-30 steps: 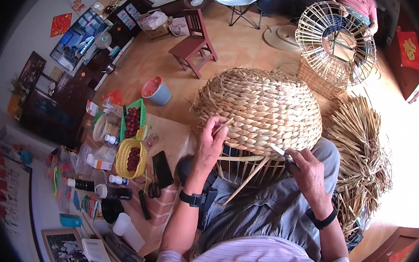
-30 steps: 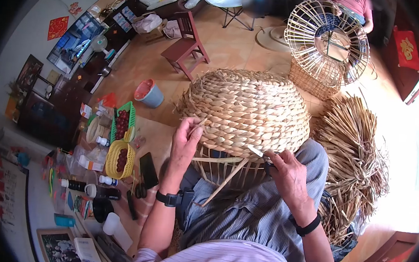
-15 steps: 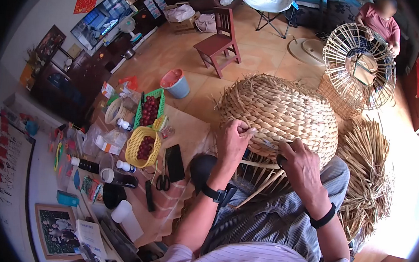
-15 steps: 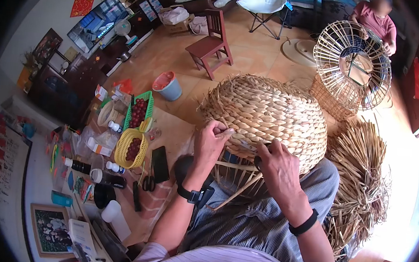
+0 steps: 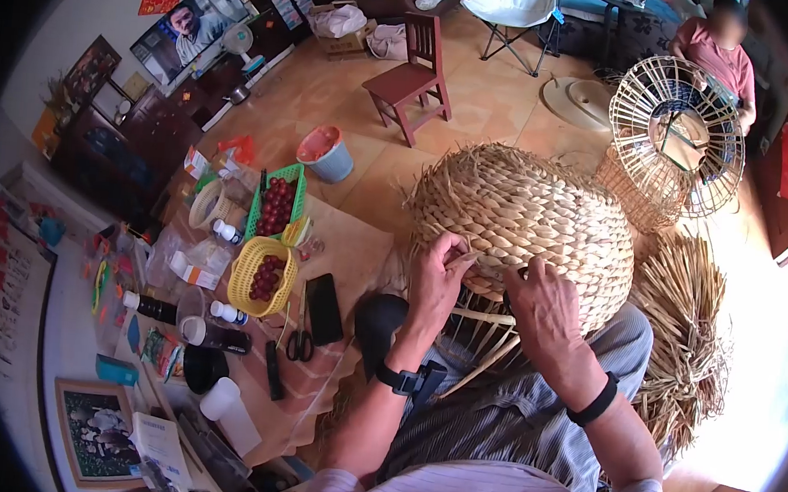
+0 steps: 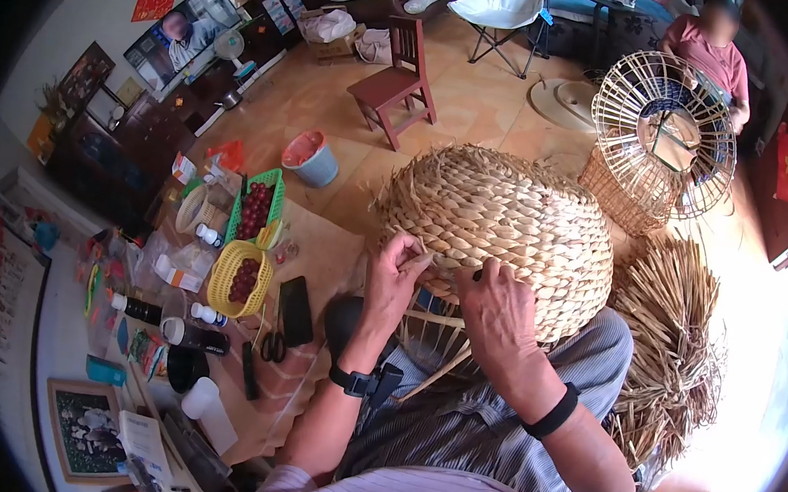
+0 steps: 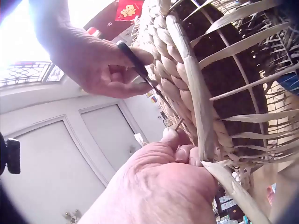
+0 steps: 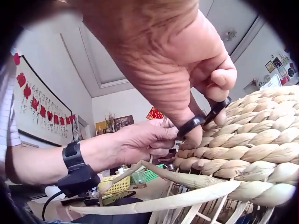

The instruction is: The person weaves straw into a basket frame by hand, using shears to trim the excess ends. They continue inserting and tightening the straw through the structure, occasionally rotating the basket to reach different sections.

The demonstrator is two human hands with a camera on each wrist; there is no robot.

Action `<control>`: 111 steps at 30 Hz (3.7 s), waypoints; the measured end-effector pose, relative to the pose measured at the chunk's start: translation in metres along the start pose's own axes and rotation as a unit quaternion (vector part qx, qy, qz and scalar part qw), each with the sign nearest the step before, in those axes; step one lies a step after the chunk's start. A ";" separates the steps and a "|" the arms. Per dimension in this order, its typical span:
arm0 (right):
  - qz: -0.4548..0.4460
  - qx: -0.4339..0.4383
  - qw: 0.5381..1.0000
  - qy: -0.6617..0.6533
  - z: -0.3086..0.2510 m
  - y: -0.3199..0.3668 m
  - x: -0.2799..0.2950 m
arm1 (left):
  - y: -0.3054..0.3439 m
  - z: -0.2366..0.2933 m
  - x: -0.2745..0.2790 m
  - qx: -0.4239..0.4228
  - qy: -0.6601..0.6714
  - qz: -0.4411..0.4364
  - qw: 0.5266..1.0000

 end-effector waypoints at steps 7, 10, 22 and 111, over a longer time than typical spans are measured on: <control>0.011 0.006 0.998 -0.069 0.009 0.004 0.009 | 0.003 -0.011 0.012 0.029 0.134 0.029 0.990; 0.010 -0.005 0.998 -0.060 0.014 0.007 0.008 | -0.008 -0.013 0.041 0.048 0.203 0.067 0.976; 0.024 0.008 0.999 -0.031 0.000 -0.015 -0.002 | -0.015 -0.006 0.028 0.042 -0.221 0.045 0.973; 0.019 0.030 0.999 -0.020 -0.006 -0.042 0.001 | -0.033 -0.009 0.043 -0.028 -0.172 0.052 0.983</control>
Point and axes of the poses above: each hand's wrist, its own y-axis away from the middle knuckle, its own x-axis out of the back of the hand, z = x × y, the point moved 2 cm from there along -y, towards the middle knuckle, and after that the axes turned 9 degrees about -y, right-handed, at the moved point
